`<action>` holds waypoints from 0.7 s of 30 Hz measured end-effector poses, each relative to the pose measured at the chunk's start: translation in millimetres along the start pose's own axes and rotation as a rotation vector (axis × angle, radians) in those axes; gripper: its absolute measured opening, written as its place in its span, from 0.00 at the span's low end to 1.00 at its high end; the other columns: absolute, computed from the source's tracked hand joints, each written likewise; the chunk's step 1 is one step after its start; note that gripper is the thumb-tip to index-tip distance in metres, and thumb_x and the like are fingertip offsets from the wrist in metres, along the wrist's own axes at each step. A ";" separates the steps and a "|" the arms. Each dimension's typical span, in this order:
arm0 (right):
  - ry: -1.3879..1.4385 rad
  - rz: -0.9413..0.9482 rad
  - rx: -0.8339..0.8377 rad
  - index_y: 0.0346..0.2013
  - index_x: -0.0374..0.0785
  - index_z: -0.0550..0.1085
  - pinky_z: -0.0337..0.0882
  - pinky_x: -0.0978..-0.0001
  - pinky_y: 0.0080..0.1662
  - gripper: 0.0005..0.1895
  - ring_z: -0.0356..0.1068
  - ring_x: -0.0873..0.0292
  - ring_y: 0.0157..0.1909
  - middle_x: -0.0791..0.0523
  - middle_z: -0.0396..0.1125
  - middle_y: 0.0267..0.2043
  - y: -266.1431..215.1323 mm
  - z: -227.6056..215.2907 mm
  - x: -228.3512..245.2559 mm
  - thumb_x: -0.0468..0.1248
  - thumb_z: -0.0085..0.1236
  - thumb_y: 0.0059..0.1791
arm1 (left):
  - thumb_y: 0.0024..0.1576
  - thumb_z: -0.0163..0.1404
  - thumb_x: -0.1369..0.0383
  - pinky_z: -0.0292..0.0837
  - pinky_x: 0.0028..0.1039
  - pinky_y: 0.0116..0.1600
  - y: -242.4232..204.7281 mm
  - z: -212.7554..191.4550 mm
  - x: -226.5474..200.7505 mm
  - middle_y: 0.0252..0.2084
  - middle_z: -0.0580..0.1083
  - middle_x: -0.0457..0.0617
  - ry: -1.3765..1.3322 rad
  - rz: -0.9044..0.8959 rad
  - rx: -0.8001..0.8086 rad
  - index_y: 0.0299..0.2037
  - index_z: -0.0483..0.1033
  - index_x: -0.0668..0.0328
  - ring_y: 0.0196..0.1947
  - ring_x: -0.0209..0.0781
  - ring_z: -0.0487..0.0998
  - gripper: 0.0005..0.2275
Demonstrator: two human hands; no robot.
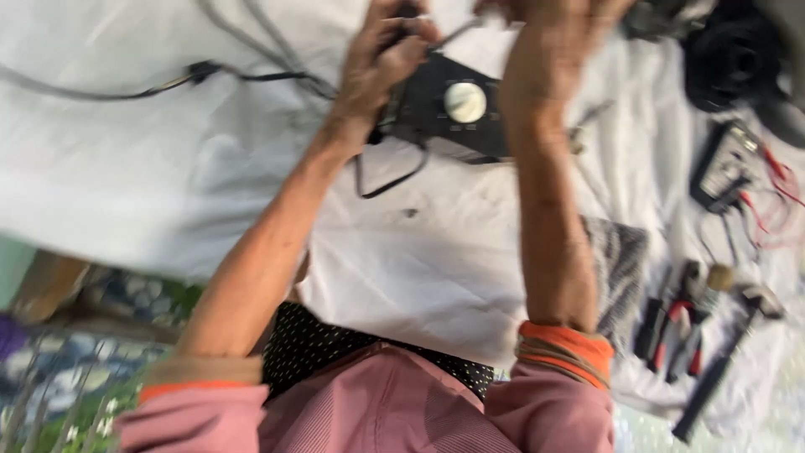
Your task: The person is using a screwdriver and a voltage tester to adjust or repair an electrical control box for an appliance.
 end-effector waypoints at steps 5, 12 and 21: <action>-0.272 0.120 -0.069 0.48 0.39 0.67 0.69 0.69 0.40 0.07 0.65 0.60 0.34 0.53 0.68 0.36 -17.2 74.6 -4.8 0.29 0.48 0.55 | 0.63 0.43 0.69 0.62 0.26 0.59 1.1 -1.5 9.8 0.51 0.70 0.47 0.117 -0.053 0.017 0.56 0.62 0.55 0.50 0.34 0.69 0.12; -0.421 0.000 -0.046 0.42 0.53 0.70 0.71 0.83 0.39 0.06 0.64 0.74 0.34 0.69 0.63 0.36 -10.2 140.7 17.4 0.36 0.49 0.53 | 0.62 0.42 0.57 0.56 0.25 0.54 -0.2 15.8 9.0 0.49 0.63 0.47 0.203 -0.099 0.078 0.59 0.57 0.59 0.46 0.33 0.60 0.20; -0.893 0.512 -0.503 0.40 0.32 0.66 0.70 0.71 0.27 0.32 0.65 0.58 0.25 0.49 0.65 0.25 36.8 70.9 -225.5 0.61 0.50 0.49 | 0.64 0.46 0.63 0.58 0.33 0.56 -1.8 7.8 3.3 0.50 0.63 0.52 0.450 0.034 0.127 0.59 0.56 0.63 0.49 0.41 0.61 0.19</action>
Point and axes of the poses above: each hand's wrist, its own y-axis towards the middle knuckle, its own z-axis out of the palm, x = y × z, the point moved 8 cm from there along y, towards the middle knuckle
